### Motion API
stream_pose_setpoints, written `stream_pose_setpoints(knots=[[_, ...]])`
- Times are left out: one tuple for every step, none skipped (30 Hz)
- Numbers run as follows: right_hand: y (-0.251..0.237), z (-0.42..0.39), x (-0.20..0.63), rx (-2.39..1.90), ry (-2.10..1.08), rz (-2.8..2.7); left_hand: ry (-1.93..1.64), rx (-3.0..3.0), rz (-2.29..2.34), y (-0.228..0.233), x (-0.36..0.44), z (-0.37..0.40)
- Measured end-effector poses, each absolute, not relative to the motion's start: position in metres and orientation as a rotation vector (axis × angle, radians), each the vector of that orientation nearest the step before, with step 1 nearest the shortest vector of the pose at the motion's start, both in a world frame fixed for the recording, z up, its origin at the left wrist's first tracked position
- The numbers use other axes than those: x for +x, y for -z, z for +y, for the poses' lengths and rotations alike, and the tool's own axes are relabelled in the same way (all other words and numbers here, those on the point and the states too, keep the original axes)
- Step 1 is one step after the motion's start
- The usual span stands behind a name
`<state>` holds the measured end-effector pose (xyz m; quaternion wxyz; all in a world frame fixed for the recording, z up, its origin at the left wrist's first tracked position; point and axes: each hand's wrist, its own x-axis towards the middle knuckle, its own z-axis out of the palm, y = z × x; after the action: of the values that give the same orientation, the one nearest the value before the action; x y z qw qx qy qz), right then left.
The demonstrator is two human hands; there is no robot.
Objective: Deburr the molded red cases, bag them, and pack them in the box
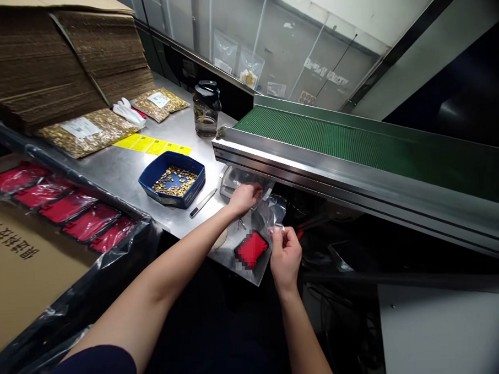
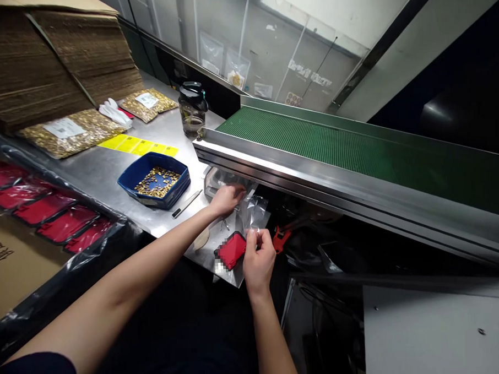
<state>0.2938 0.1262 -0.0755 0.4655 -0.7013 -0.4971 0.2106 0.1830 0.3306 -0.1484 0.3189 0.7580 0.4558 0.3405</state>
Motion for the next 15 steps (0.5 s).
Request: stream_pose_setpoints(knots=[[0.076, 0.116, 0.296, -1.712, -0.549, -1.208, -0.864, 2.027, 1.195, 0.149, 0.185, 0.333], [0.077, 0.105, 0.299, -1.703, -0.587, -1.192, -0.833, 2.052, 1.199, 0.15, 0.187, 0.336], [0.078, 0.094, 0.301, -1.692, -0.636, -1.172, -0.803, 2.068, 1.212, 0.151, 0.189, 0.339], [0.079, 0.083, 0.304, -1.679, -0.694, -1.142, -0.772, 2.075, 1.231, 0.151, 0.192, 0.342], [0.081, 0.074, 0.306, -1.66, -0.761, -1.098, -0.743, 2.076, 1.255, 0.15, 0.195, 0.346], [0.083, 0.065, 0.309, -1.633, -0.835, -1.036, -0.717, 2.07, 1.281, 0.148, 0.199, 0.351], [0.084, 0.058, 0.31, -1.6, -0.911, -0.955, -0.696, 2.058, 1.308, 0.146, 0.204, 0.356], [0.086, 0.052, 0.312, -1.557, -0.988, -0.859, -0.682, 2.043, 1.335, 0.142, 0.208, 0.361], [0.087, 0.049, 0.313, -1.509, -1.056, -0.756, -0.678, 2.025, 1.36, 0.138, 0.213, 0.366], [0.089, 0.046, 0.315, -1.468, -1.112, -0.658, -0.684, 2.007, 1.383, 0.134, 0.216, 0.369], [0.09, 0.045, 0.316, -1.438, -1.158, -0.575, -0.699, 1.991, 1.404, 0.129, 0.219, 0.37], [0.092, 0.045, 0.318, -1.423, -1.187, -0.51, -0.723, 1.976, 1.42, 0.124, 0.219, 0.368], [0.093, 0.044, 0.321, -1.421, -1.203, -0.464, -0.757, 1.965, 1.432, 0.12, 0.217, 0.362], [0.095, 0.044, 0.324, -1.43, -1.207, -0.437, -0.798, 1.956, 1.437, 0.116, 0.212, 0.352], [0.097, 0.044, 0.327, -1.451, -1.196, -0.436, -0.844, 1.949, 1.435, 0.113, 0.205, 0.336]])
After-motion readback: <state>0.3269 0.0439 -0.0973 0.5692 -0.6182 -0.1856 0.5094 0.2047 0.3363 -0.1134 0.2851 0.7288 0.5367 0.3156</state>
